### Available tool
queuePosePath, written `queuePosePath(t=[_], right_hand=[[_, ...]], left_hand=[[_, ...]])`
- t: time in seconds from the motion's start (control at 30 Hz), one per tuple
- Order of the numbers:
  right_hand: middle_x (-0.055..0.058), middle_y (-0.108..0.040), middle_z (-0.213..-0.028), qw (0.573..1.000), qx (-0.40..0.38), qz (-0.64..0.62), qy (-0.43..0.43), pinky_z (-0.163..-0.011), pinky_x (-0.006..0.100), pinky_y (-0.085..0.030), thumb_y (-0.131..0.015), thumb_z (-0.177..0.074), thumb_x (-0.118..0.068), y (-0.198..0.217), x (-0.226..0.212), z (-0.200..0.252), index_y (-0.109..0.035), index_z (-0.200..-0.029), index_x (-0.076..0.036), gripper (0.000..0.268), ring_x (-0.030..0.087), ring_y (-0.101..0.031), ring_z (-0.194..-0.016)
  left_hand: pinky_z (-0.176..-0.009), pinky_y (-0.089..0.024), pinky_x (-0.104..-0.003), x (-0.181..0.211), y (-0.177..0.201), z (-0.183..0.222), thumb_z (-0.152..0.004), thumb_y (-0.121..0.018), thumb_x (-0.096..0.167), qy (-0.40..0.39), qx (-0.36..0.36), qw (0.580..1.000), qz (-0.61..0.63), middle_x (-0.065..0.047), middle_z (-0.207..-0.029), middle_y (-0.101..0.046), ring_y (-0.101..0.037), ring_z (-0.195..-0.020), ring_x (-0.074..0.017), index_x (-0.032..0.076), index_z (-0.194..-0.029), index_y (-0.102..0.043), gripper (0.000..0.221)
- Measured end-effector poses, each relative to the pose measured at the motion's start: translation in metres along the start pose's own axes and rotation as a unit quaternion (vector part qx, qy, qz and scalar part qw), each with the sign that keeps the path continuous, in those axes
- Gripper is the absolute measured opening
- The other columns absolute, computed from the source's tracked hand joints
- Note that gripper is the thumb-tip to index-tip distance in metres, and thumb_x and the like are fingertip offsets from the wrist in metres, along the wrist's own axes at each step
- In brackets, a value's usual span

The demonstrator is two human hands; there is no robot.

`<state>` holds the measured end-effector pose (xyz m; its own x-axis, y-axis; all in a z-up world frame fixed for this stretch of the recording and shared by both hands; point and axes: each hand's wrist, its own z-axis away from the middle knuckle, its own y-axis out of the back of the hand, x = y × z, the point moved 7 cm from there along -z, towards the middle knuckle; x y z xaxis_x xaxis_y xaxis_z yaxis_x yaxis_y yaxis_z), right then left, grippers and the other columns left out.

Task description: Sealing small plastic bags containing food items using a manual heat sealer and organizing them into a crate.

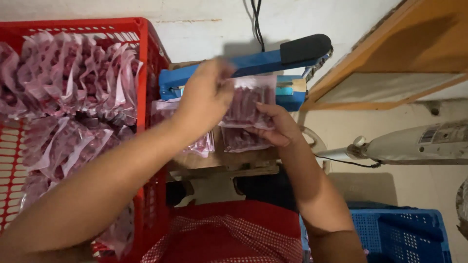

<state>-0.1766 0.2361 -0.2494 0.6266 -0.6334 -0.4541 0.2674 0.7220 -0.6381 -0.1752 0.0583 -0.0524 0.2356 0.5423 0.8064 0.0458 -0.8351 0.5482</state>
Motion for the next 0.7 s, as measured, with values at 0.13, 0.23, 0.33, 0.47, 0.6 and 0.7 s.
queuePosePath(t=[0.13,0.23,0.33,0.47,0.6,0.7], right_hand=[[0.011,-0.076,-0.11,0.989,-0.126,0.075,0.002,-0.079,0.044,-0.063,-0.071,-0.085,-0.018,-0.011,0.008,-0.008,-0.065,-0.124,-0.005,0.041,0.028,-0.073,-0.096],[0.01,-0.075,-0.113,0.989,-0.123,0.076,-0.005,-0.083,0.047,-0.062,-0.07,-0.086,-0.018,-0.013,0.012,-0.008,-0.066,-0.125,-0.005,0.041,0.029,-0.073,-0.099],[0.007,-0.074,-0.118,0.995,-0.044,0.081,-0.022,-0.093,0.052,-0.058,-0.067,-0.087,-0.017,-0.022,0.008,0.008,-0.067,-0.125,-0.01,0.039,0.027,-0.069,-0.109],[0.01,-0.075,-0.118,0.991,-0.112,0.066,-0.008,-0.086,0.049,-0.06,-0.07,-0.086,-0.013,-0.021,0.01,0.0,-0.066,-0.128,-0.009,0.042,0.03,-0.072,-0.108],[0.017,-0.075,-0.103,0.995,-0.087,-0.018,-0.054,-0.084,0.061,-0.061,-0.072,-0.085,-0.008,-0.009,0.015,-0.018,-0.068,-0.109,-0.001,0.026,0.043,-0.074,-0.097],[0.017,-0.076,-0.101,0.996,-0.073,-0.037,-0.042,-0.082,0.065,-0.061,-0.073,-0.084,-0.01,0.019,0.023,-0.045,-0.07,-0.108,-0.002,0.025,0.046,-0.075,-0.093]], left_hand=[[-0.087,-0.058,-0.05,0.061,-0.037,-0.055,-0.1,-0.057,0.022,-0.168,-0.054,0.981,-0.084,-0.018,-0.122,-0.072,-0.068,-0.115,-0.0336,0.0,-0.121,-0.067,0.032],[-0.07,-0.052,-0.049,0.071,-0.073,-0.085,-0.102,-0.05,0.048,-0.176,-0.096,0.975,-0.093,-0.016,-0.113,-0.071,-0.069,-0.097,-0.0323,0.006,-0.125,-0.059,0.049],[-0.055,-0.042,-0.048,0.072,-0.107,-0.1,-0.097,-0.038,0.063,-0.155,-0.185,0.968,-0.071,-0.018,-0.083,-0.067,-0.065,-0.069,-0.0367,0.007,-0.117,-0.049,0.06],[-0.08,-0.049,-0.055,0.047,-0.143,-0.108,-0.081,-0.018,0.079,-0.052,-0.26,0.96,-0.09,-0.024,-0.113,-0.071,-0.068,-0.104,-0.0422,0.007,-0.141,-0.05,0.098],[-0.102,-0.048,-0.06,0.021,-0.16,-0.086,-0.098,-0.023,0.069,0.002,-0.343,0.929,-0.138,-0.024,-0.124,-0.069,-0.066,-0.12,-0.0455,0.01,-0.145,-0.048,0.079],[-0.095,-0.05,-0.061,0.021,-0.163,-0.079,-0.101,-0.026,0.061,-0.051,-0.326,0.929,-0.166,-0.026,-0.123,-0.069,-0.067,-0.112,-0.0492,0.008,-0.139,-0.052,0.07]])
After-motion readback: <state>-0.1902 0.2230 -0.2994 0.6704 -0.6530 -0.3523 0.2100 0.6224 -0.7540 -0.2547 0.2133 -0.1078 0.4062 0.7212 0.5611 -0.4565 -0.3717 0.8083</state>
